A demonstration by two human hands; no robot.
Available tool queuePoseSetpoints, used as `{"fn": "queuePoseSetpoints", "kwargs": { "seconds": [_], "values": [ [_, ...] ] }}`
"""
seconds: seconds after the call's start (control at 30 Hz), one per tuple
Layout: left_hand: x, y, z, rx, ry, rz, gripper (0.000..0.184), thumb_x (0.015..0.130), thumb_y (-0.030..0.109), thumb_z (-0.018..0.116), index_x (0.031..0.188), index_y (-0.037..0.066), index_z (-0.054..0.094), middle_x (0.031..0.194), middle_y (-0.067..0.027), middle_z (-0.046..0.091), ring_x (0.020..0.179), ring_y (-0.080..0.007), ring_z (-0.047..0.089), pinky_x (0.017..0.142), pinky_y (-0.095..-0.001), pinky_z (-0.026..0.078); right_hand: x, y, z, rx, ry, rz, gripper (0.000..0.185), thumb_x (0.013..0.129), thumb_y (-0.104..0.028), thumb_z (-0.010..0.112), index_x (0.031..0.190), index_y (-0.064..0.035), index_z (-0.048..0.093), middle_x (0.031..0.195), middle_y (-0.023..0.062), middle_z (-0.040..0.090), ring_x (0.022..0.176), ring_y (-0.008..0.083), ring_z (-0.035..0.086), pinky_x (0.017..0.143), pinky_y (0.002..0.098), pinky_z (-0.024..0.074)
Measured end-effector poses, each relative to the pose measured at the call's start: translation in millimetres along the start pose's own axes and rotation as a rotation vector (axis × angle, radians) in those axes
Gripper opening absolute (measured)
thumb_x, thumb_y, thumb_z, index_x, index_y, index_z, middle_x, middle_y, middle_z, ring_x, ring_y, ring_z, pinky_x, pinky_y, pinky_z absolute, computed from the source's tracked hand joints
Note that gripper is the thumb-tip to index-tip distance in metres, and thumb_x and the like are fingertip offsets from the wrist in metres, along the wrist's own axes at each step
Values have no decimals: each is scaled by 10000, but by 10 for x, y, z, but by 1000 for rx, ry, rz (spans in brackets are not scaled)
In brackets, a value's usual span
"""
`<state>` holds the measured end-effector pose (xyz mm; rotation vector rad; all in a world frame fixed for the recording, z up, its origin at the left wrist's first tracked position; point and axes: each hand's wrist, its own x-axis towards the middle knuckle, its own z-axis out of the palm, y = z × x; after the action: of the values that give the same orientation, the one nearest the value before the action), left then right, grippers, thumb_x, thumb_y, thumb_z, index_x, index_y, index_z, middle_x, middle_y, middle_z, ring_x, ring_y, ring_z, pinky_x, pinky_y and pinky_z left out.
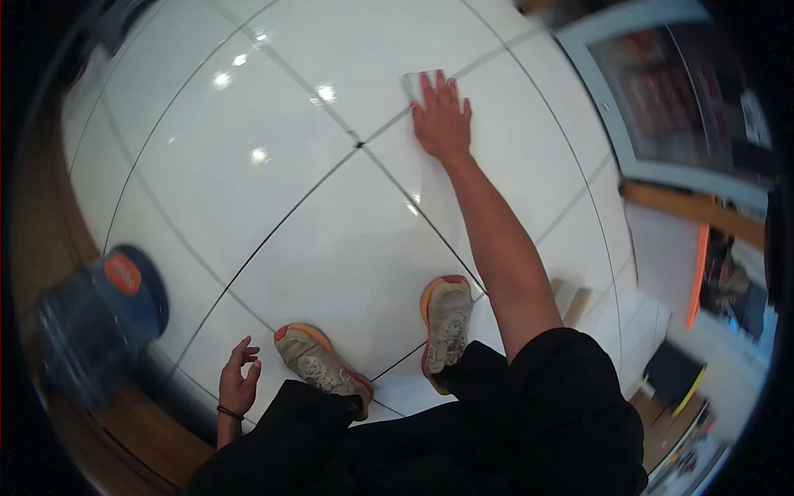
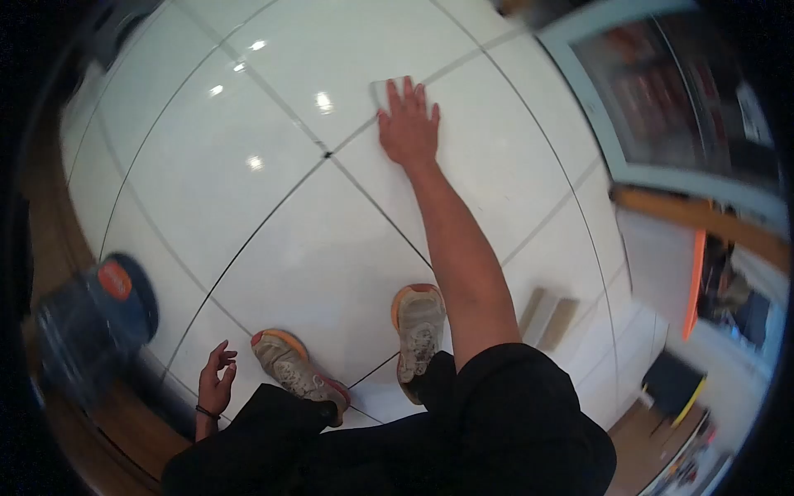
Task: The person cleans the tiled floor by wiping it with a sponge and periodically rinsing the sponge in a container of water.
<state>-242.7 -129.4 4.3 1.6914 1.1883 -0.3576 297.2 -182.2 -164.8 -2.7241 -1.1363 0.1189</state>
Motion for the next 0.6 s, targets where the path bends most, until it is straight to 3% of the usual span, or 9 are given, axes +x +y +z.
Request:
{"fn": "queuePoseSetpoints", "kwargs": {
  "seconds": [0.2,0.3,0.43,0.6],
  "values": [
    [448,261,-90,139,-117,111,509,892,65,580,1386,62,457,1138,-151,647,1006,-246,637,905,-369,491,-639,1426,-152,-75,6,472,594,996,-419,368,1530,-220,204,1602,78,153,1468,294,171,1139,577,182],
    [519,366,-103,162,-139,149,507,887,64,584,1379,61,463,1139,-146,647,1001,-247,632,898,-368,491,-784,1573,-227,-122,13,428,599,999,-421,355,1533,-208,188,1603,90,139,1469,306,163,1138,582,177],
    [312,195,-98,126,-80,54,509,878,73,599,1370,63,468,1145,-134,649,1004,-246,632,901,-368,489,-583,941,-60,-70,38,244,597,996,-387,380,1530,-183,206,1605,105,128,1472,321,139,1135,595,166],
    [-137,-97,-38,54,63,-3,505,884,118,627,1363,75,474,1146,-120,653,1015,-248,636,909,-381,483,-535,-813,120,8,30,-227,613,964,-365,461,1511,-158,277,1595,116,164,1467,325,152,1134,586,183]
  ]
}}
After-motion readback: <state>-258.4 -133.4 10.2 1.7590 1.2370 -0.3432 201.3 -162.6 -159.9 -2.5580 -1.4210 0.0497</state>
